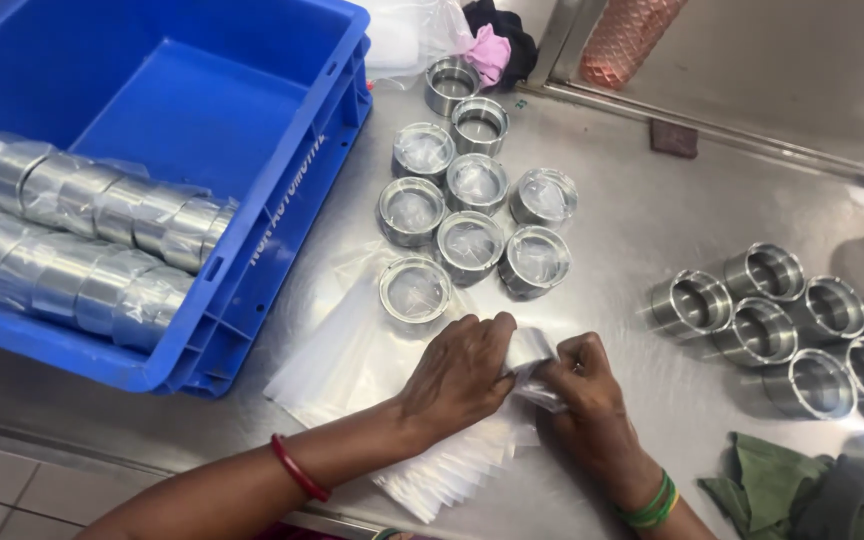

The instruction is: The person places metal ring-shaped parts into small plastic bags and then stacks the bagged parts into a blue plastic crate.

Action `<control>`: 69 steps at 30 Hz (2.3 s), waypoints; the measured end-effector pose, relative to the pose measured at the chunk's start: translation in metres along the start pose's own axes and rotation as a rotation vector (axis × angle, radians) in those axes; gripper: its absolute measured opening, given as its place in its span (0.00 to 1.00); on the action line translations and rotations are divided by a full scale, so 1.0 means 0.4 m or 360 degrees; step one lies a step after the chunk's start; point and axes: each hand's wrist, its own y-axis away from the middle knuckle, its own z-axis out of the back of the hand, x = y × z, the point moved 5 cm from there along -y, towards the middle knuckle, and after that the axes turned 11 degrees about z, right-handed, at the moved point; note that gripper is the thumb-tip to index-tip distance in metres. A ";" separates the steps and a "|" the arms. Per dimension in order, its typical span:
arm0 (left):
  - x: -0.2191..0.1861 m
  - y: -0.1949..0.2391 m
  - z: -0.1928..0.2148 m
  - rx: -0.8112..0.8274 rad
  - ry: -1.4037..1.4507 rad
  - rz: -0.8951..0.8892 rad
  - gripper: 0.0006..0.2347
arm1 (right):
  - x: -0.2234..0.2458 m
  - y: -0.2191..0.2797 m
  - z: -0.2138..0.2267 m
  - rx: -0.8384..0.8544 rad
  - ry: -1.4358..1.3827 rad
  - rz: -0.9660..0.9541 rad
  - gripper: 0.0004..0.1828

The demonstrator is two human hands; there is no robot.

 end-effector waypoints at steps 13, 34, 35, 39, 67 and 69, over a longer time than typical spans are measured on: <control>-0.057 0.079 0.028 -0.0080 0.0841 0.0065 0.28 | -0.128 -0.002 0.027 -0.0641 -0.0663 -0.0870 0.34; 0.043 0.068 -0.067 0.0380 0.0655 0.0288 0.10 | -0.390 -0.030 0.213 0.0425 0.1497 -0.1189 0.35; 0.049 0.067 -0.078 0.0398 0.0649 0.0291 0.10 | -0.363 0.002 0.198 0.0427 0.1485 -0.1206 0.35; 0.052 0.042 -0.088 0.0214 0.0587 0.0289 0.11 | -0.189 0.073 0.140 0.0216 0.1312 -0.0661 0.45; -0.174 0.043 0.211 0.0164 0.1288 0.0071 0.08 | 0.145 -0.104 0.073 -0.0060 0.0270 0.0368 0.35; -0.116 0.033 0.190 0.0308 0.1389 0.0191 0.08 | 0.094 -0.086 0.073 -0.0014 0.0116 0.0246 0.30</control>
